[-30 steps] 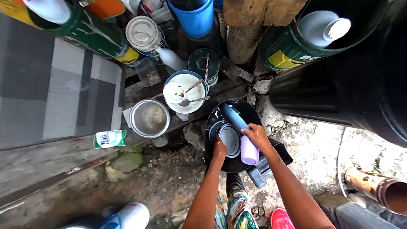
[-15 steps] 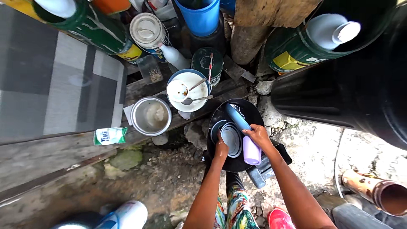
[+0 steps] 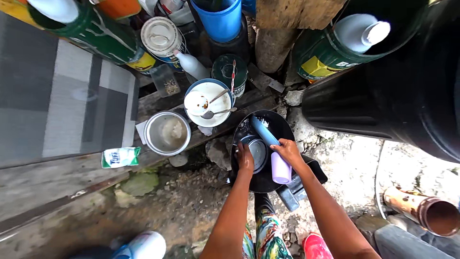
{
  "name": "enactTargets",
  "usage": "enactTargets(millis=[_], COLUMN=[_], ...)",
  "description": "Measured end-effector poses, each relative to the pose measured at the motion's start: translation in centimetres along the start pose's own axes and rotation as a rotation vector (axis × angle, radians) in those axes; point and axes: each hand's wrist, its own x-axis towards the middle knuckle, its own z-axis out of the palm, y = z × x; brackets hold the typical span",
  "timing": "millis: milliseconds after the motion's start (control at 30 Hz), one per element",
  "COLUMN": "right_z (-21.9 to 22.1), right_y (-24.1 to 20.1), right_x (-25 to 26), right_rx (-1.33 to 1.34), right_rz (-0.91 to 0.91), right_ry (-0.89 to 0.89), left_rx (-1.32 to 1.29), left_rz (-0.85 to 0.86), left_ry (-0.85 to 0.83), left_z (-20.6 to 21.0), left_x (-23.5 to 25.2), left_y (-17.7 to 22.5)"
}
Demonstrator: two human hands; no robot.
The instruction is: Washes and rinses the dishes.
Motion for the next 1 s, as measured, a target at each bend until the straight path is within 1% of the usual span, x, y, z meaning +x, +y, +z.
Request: enactTargets(millis=[100, 233, 300, 433, 500, 567, 633, 667, 767, 867, 933, 1000], right_z=[-0.1, 0.1, 0.1, 0.6, 0.8, 1.1, 1.4, 1.6, 1.8, 1.3, 0.7, 0.2], right_y=[-0.1, -0.1, 0.0, -0.2, 0.0, 0.2, 0.3, 0.3, 0.2, 0.1, 0.0, -0.1], right_x=[0.0, 0.1, 0.1, 0.0, -0.1, -0.5, -1.0, -1.2, -1.3, -1.0, -0.6, -0.3], right_rx=[0.015, 0.014, 0.008, -0.006, 0.007, 0.0, -0.015, -0.022, 0.015, 0.059, 0.076, 0.09], right_rz=[0.005, 0.001, -0.014, -0.015, -0.017, -0.008, 0.004, 0.008, 0.004, -0.004, 0.008, 0.025], right_ry=[0.004, 0.025, 0.036, -0.001, -0.018, -0.036, -0.01, 0.013, 0.082, 0.079, 0.049, 0.024], left_rx=[0.055, 0.104, 0.101, 0.11, 0.137, 0.16, 0.166, 0.144, 0.033, -0.02, -0.021, 0.019], left_rz=[-0.074, -0.053, -0.07, -0.187, -0.236, -0.256, -0.216, -0.172, 0.092, 0.273, 0.312, 0.274], left_ry=[-0.079, -0.044, -0.06, -0.237, -0.293, -0.314, -0.312, -0.285, -0.086, -0.035, -0.041, -0.091], left_z=[-0.3, 1.0, 0.9, -0.4, -1.0, -1.7, -2.4, -2.4, -1.0, 0.6, 1.2, 0.4], left_x=[3.1, 6.0, 6.9, 6.7, 6.1, 4.8, 3.2, 2.2, 0.1, -0.1, -0.3, -0.1], left_y=[0.2, -0.2, -0.3, -0.7, -0.3, 0.3, 1.6, 2.1, 2.4, 2.5, 2.8, 3.2])
